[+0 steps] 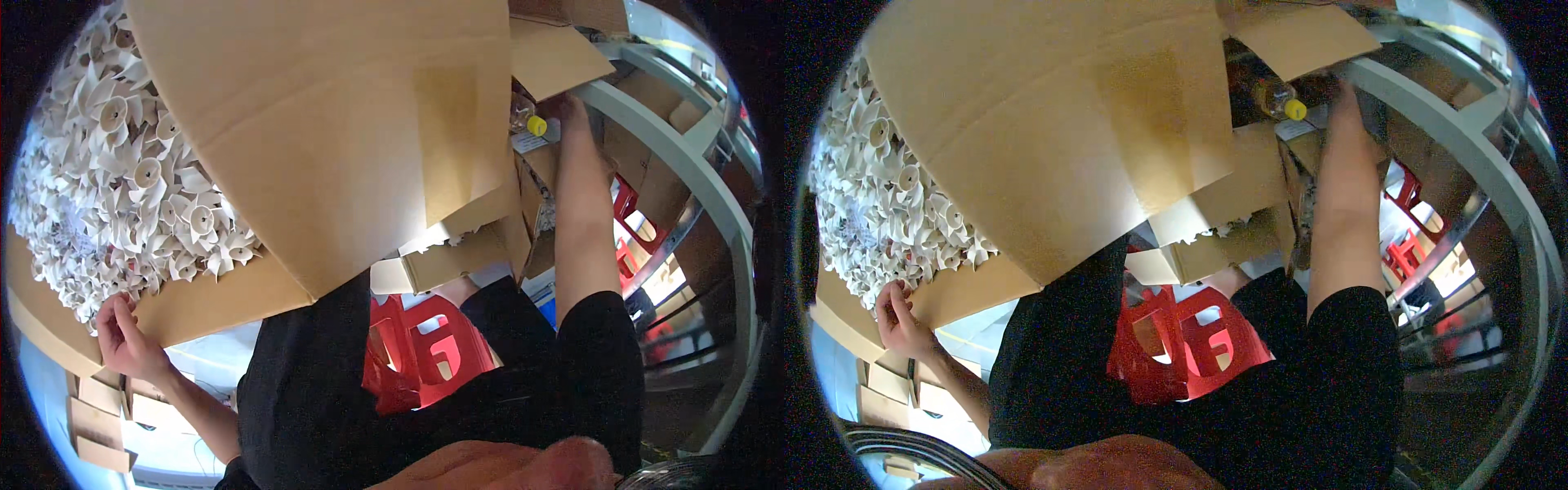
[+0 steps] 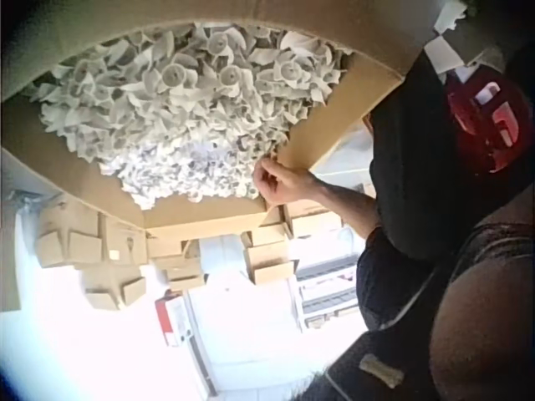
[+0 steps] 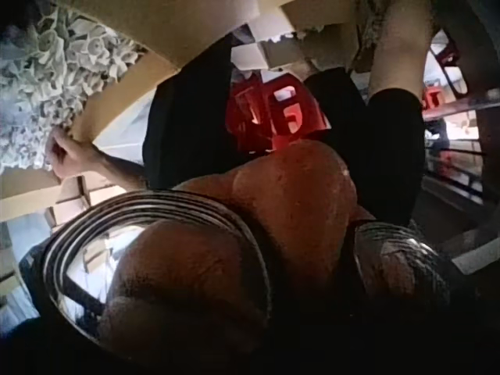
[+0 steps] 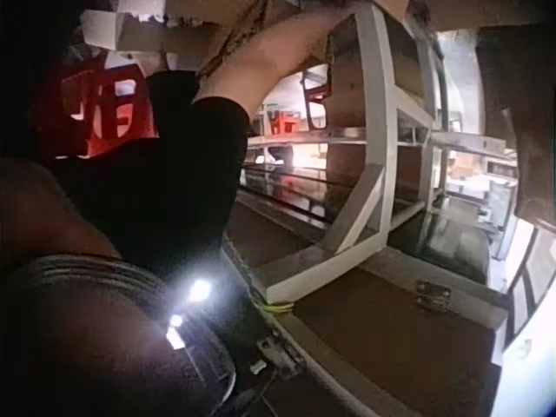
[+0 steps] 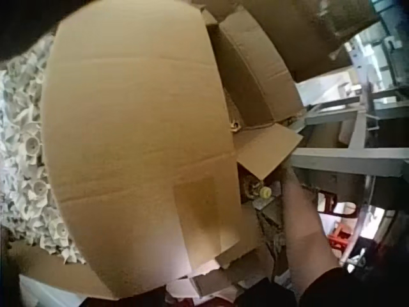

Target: Manually assembling small components into a fixture at an industrial workstation.

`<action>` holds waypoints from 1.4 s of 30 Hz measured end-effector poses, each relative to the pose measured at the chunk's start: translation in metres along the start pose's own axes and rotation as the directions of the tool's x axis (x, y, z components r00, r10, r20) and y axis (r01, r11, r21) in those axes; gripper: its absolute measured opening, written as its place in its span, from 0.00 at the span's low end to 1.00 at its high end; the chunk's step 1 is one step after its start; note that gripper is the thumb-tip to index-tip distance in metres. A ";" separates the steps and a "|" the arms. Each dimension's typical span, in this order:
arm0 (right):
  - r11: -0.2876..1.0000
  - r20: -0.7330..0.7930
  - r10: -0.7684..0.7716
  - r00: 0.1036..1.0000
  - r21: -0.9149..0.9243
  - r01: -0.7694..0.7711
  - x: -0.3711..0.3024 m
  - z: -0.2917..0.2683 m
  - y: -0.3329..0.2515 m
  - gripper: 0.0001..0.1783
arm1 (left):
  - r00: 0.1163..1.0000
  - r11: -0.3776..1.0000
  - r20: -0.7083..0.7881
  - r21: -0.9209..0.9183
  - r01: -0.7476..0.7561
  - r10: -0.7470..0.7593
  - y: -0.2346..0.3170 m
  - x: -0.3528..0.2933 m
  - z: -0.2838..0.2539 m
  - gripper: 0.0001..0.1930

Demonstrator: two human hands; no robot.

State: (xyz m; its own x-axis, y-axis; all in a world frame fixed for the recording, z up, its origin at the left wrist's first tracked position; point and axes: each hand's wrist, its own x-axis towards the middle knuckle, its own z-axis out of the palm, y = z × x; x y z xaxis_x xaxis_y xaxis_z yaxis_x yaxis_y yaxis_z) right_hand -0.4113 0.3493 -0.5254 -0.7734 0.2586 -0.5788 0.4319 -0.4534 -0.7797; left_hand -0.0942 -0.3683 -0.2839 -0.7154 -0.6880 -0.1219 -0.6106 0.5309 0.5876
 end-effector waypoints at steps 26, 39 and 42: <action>0.547 -0.129 -0.705 0.697 -0.724 0.420 -0.072 -0.043 0.025 0.33 | 0.996 0.993 -0.082 -0.112 -0.046 0.037 0.005 -0.002 0.010 0.05; -0.367 0.097 -0.308 0.947 -0.930 -0.024 -0.047 -0.035 -0.061 0.31 | 0.996 0.984 -0.062 -0.166 -0.071 0.061 0.001 -0.003 0.010 0.06; -0.444 0.223 -0.317 0.922 -0.894 0.063 -0.062 -0.022 -0.057 0.30 | 0.997 0.983 -0.058 -0.173 -0.057 0.048 0.004 -0.003 0.009 0.06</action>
State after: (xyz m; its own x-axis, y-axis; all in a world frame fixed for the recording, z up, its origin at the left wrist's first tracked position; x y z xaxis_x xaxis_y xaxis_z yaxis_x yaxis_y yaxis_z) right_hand -0.3778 0.3779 -0.4502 -0.9534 0.1918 -0.2328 0.1737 0.9801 0.0962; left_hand -0.0976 -0.3596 -0.2883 -0.7232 -0.6891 -0.0473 -0.5007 0.4759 0.7230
